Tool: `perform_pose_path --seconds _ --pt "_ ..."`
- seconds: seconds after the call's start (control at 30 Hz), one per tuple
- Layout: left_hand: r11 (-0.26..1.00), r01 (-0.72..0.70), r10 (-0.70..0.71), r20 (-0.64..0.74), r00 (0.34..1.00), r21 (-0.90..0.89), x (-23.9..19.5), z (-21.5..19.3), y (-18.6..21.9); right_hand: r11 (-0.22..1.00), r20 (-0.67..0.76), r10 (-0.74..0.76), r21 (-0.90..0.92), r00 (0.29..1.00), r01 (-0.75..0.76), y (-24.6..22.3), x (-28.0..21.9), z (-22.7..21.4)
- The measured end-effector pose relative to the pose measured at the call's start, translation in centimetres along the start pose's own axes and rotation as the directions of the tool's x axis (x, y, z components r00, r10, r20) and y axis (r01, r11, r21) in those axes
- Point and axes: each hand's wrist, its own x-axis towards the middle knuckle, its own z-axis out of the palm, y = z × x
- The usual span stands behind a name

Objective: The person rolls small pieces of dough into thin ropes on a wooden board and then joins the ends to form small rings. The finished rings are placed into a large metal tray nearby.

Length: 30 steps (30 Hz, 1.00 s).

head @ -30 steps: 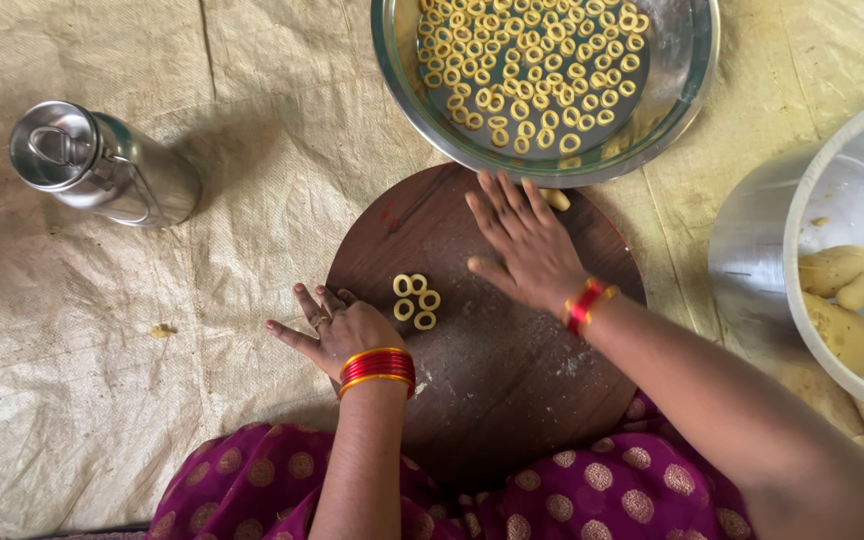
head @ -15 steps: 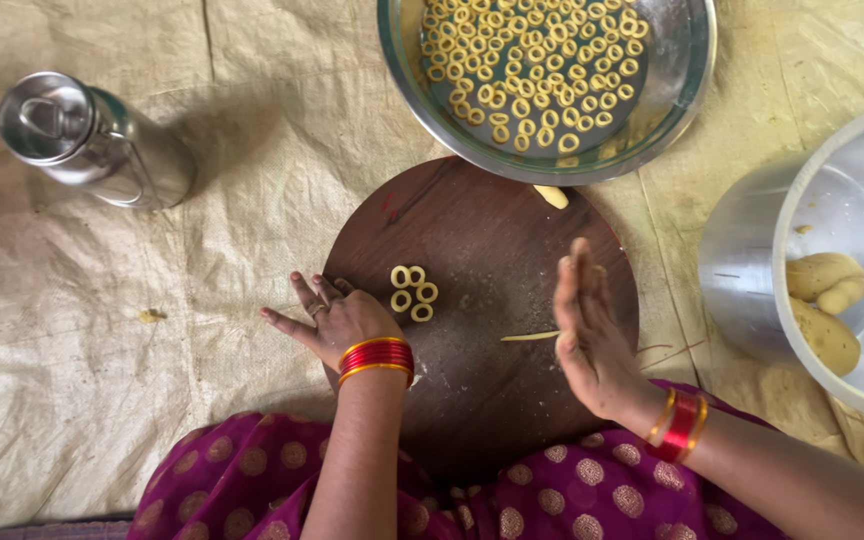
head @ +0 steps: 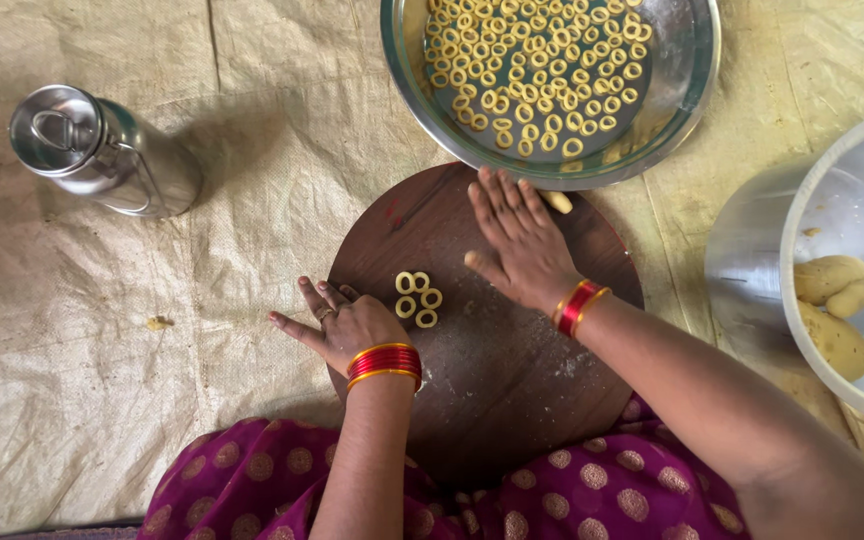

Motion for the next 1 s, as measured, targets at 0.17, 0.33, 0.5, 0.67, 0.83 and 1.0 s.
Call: perform_pose_path --seconds 0.17,0.33,0.5,0.67,0.83,1.0 --pt "1.000 0.008 -0.008 0.001 1.000 -0.018 -0.4 -1.0 -0.2 0.995 0.084 -0.093 -0.019 0.992 0.095 -4.5 -7.6 -2.7" --pt "0.999 -0.010 0.013 0.070 0.997 -0.031 -0.3 -0.8 -0.1 0.963 -0.042 0.042 0.270 0.998 -0.029 -5.0 -11.1 -6.9" --pt "0.998 0.010 -0.020 -0.156 0.988 -0.059 0.4 0.0 -0.8 0.489 0.123 0.532 0.763 0.838 -0.422 -3.0 -11.3 -12.4" --pt "0.995 -0.018 0.015 -0.037 0.999 -0.100 -0.7 -0.7 -0.9 0.625 0.314 0.559 0.448 0.767 -0.639 -3.6 -12.4 -10.2" --pt "0.980 -0.102 0.084 -0.106 0.991 -0.171 -4.4 -2.4 -0.5 0.860 0.199 0.353 0.315 0.914 -0.401 -2.9 -12.2 -7.1" --pt "0.829 -0.253 0.262 -0.052 0.964 -0.499 -8.8 -4.7 -1.4 0.907 0.150 0.312 0.248 0.938 -0.341 -3.0 -11.2 -7.0"
